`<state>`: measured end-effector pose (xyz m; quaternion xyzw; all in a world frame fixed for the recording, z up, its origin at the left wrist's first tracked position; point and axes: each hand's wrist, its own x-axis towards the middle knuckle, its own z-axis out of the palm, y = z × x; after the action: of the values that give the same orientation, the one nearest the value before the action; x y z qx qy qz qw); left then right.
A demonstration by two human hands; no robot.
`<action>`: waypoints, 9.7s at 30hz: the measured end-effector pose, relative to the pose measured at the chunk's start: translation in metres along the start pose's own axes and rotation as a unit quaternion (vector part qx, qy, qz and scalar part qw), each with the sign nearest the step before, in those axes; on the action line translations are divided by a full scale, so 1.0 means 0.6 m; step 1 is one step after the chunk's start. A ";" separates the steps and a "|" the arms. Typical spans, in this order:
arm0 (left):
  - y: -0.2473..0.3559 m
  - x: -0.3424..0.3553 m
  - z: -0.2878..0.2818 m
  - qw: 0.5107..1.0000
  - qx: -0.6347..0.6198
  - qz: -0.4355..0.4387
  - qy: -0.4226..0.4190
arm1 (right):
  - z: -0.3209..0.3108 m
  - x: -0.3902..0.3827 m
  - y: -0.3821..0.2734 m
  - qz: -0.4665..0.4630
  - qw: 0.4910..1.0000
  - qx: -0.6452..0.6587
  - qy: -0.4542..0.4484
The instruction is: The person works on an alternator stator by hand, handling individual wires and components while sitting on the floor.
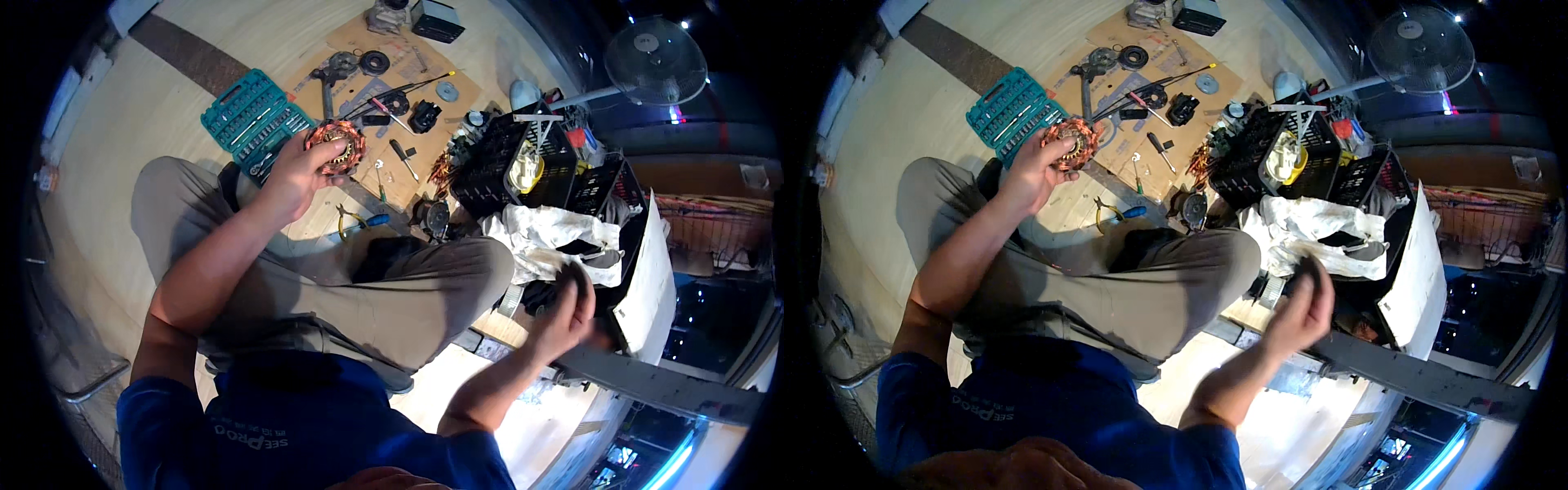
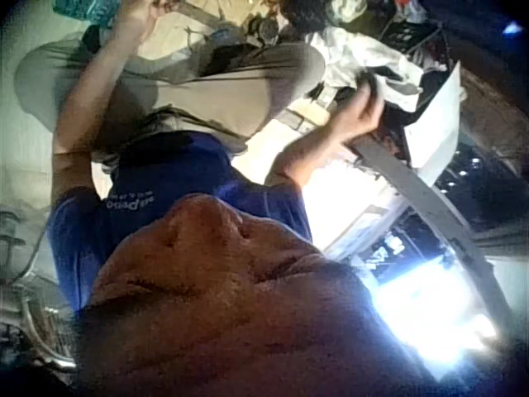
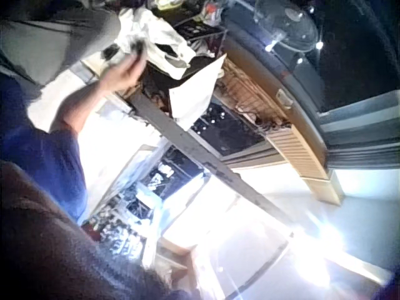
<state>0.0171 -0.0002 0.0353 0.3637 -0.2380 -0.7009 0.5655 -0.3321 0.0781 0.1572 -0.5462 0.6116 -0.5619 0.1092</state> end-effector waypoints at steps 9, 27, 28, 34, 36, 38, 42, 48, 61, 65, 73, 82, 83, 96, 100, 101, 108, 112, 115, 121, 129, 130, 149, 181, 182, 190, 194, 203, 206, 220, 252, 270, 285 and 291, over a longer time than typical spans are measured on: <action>-0.001 -0.007 0.011 0.997 0.030 0.073 0.007 | 0.379 -0.045 -0.008 0.045 0.893 0.122 -0.430; 0.007 0.007 -0.023 0.993 -0.056 -0.046 -0.095 | 0.373 0.022 0.083 0.008 0.889 -0.038 -0.456; 0.008 0.009 -0.024 0.992 -0.083 -0.045 -0.084 | 0.367 0.025 0.091 0.011 0.868 -0.054 -0.494; 0.010 0.018 -0.023 0.996 -0.081 0.023 0.020 | 0.318 0.019 0.091 0.030 0.777 -0.019 -0.628; 0.000 0.022 -0.027 0.995 -0.084 0.039 0.036 | 0.300 0.021 0.079 0.051 0.753 0.011 -0.656; -0.002 0.016 -0.021 0.997 -0.043 0.035 0.062 | 0.277 0.036 0.065 0.059 0.752 -0.026 -0.656; -0.017 0.022 -0.018 0.978 0.170 0.062 0.104 | 0.206 0.077 0.066 -0.035 0.855 -0.053 -0.514; 0.016 0.019 -0.014 0.950 0.306 -0.031 -0.049 | 0.129 0.143 0.117 -0.063 0.944 -0.108 -0.305; 0.013 0.027 -0.014 0.990 -0.137 0.026 -0.032 | -0.145 0.014 0.238 0.142 0.916 -0.212 -0.310; 0.002 0.023 -0.022 0.994 -0.102 0.030 0.006 | -0.242 -0.073 0.246 0.283 0.913 -0.101 -0.275; -0.018 0.003 -0.007 1.000 -0.023 0.014 -0.013 | -0.146 -0.018 0.117 0.000 0.891 -0.409 -0.199; -0.024 -0.001 -0.001 0.993 0.074 0.089 0.025 | 0.350 -0.050 -0.073 -0.216 0.920 -0.002 -0.328; -0.026 0.002 0.001 0.991 0.077 0.102 0.038 | 0.384 -0.046 -0.041 -0.159 0.919 -0.005 -0.359; -0.015 -0.005 -0.024 0.998 0.040 -0.027 -0.033 | 0.366 0.015 0.029 -0.061 0.892 0.001 -0.447; -0.005 0.008 -0.025 0.989 -0.095 -0.026 -0.109 | 0.375 0.013 0.073 -0.026 0.888 -0.023 -0.459; 0.004 0.010 -0.012 0.989 -0.094 -0.002 -0.118 | 0.370 0.014 0.079 -0.014 0.874 -0.026 -0.484; 0.001 0.032 -0.020 0.989 -0.055 0.108 0.079 | 0.336 0.000 0.089 -0.025 0.792 0.005 -0.610; -0.005 0.040 -0.028 0.982 0.058 0.126 0.126 | 0.308 0.002 0.076 -0.070 0.758 -0.006 -0.649; 0.006 0.036 -0.049 0.955 0.268 0.036 0.119 | 0.266 0.044 0.057 -0.089 0.791 0.022 -0.605; 0.016 0.008 -0.025 0.983 0.166 -0.068 -0.048 | 0.197 0.110 0.121 -0.021 0.933 -0.008 -0.359; 0.026 0.021 -0.033 0.984 -0.098 -0.006 -0.146 | 0.154 0.119 0.159 0.027 0.888 -0.058 -0.456; 0.029 0.022 -0.030 0.987 -0.146 0.009 -0.072 | 0.148 0.117 0.156 0.043 0.877 -0.069 -0.473; 0.016 0.018 -0.008 0.995 -0.087 0.033 0.024 | -0.259 -0.060 0.308 0.355 0.865 -0.174 -0.310; -0.022 0.020 -0.040 0.995 0.094 -0.031 -0.021 | 0.374 0.023 0.048 -0.057 0.916 0.001 -0.397; -0.018 0.020 -0.034 0.995 0.035 -0.073 -0.063 | 0.370 0.029 0.062 -0.054 0.917 -0.002 -0.394; 0.000 0.033 -0.020 0.996 -0.088 0.025 -0.019 | 0.329 0.038 0.087 0.030 0.781 -0.046 -0.622; -0.012 0.040 -0.017 0.996 -0.028 0.053 0.069 | 0.301 0.028 0.062 0.019 0.731 0.017 -0.682; 0.007 0.037 -0.044 0.935 0.356 0.003 -0.006 | 0.244 0.084 0.080 0.003 0.904 0.072 -0.421; 0.014 0.025 -0.042 0.925 0.371 -0.071 -0.049 | 0.248 0.098 0.113 -0.015 0.941 0.023 -0.336; 0.021 0.053 -0.054 0.990 -0.140 0.017 0.004 | 0.068 0.089 0.108 0.019 0.893 -0.261 -0.366; -0.016 0.000 0.017 0.985 0.168 0.041 0.030 | -0.059 0.065 -0.073 -0.039 0.900 -0.261 -0.347; -0.013 0.008 -0.015 0.999 0.034 -0.026 0.006 | 0.380 -0.027 0.034 0.112 0.857 0.027 -0.503; -0.028 0.022 0.001 0.992 0.070 -0.104 0.013 | 0.348 0.003 0.080 -0.029 0.895 0.043 -0.443; -0.021 0.023 -0.005 0.992 0.058 -0.078 -0.081 | 0.340 0.003 0.093 -0.002 0.901 -0.018 -0.434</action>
<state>0.0101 -0.0099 0.0207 0.3558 -0.2942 -0.7547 0.4661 -0.2108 -0.0516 0.0428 -0.7391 0.5125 -0.2579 0.3531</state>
